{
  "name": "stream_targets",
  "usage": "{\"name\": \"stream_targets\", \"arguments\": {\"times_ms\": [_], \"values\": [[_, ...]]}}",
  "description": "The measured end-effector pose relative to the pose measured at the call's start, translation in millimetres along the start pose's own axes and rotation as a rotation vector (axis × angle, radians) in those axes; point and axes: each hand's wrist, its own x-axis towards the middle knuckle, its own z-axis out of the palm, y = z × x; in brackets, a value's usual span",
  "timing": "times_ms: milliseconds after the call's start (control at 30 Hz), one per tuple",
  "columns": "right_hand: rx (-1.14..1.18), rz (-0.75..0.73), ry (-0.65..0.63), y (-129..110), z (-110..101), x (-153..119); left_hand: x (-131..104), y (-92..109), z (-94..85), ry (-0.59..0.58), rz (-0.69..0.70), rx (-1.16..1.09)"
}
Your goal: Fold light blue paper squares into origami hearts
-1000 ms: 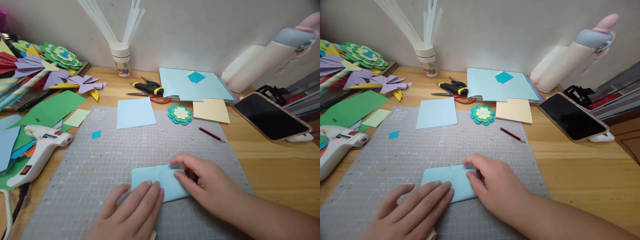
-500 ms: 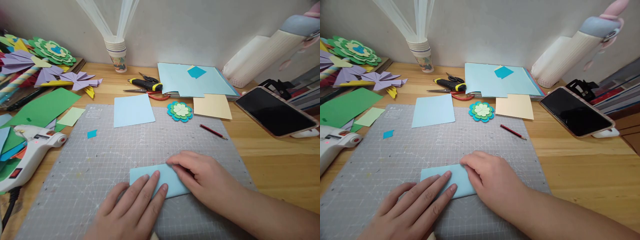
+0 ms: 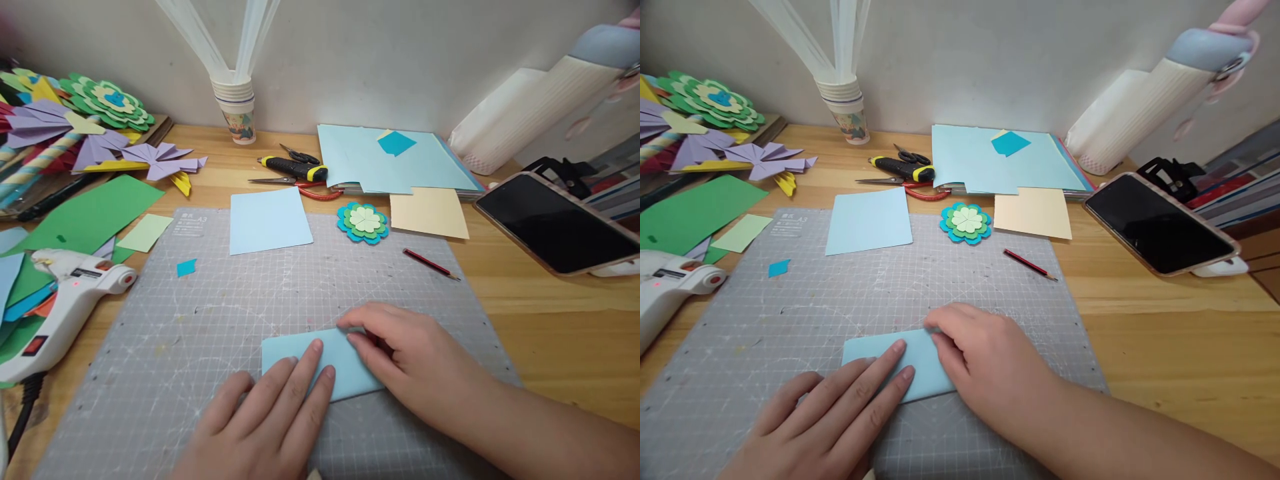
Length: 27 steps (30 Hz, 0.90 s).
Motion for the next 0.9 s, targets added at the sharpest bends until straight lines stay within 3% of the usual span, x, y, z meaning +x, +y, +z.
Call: {"name": "stream_targets", "arguments": {"times_ms": [133, 567, 900], "values": [[-0.067, 0.105, -0.006, -4.4, -0.7, 1.7, 0.0, 0.6, 1.2, -0.017, -0.003, 0.014], [-0.092, 0.219, -0.04, -7.5, -3.6, 4.4, -1.3, -1.5, 0.2, -0.024, 0.062, 0.068], [-0.121, 0.222, -0.052, -3.8, -6.0, 2.3, -1.0, -1.9, -1.0, -0.039, 0.062, 0.07]]}}
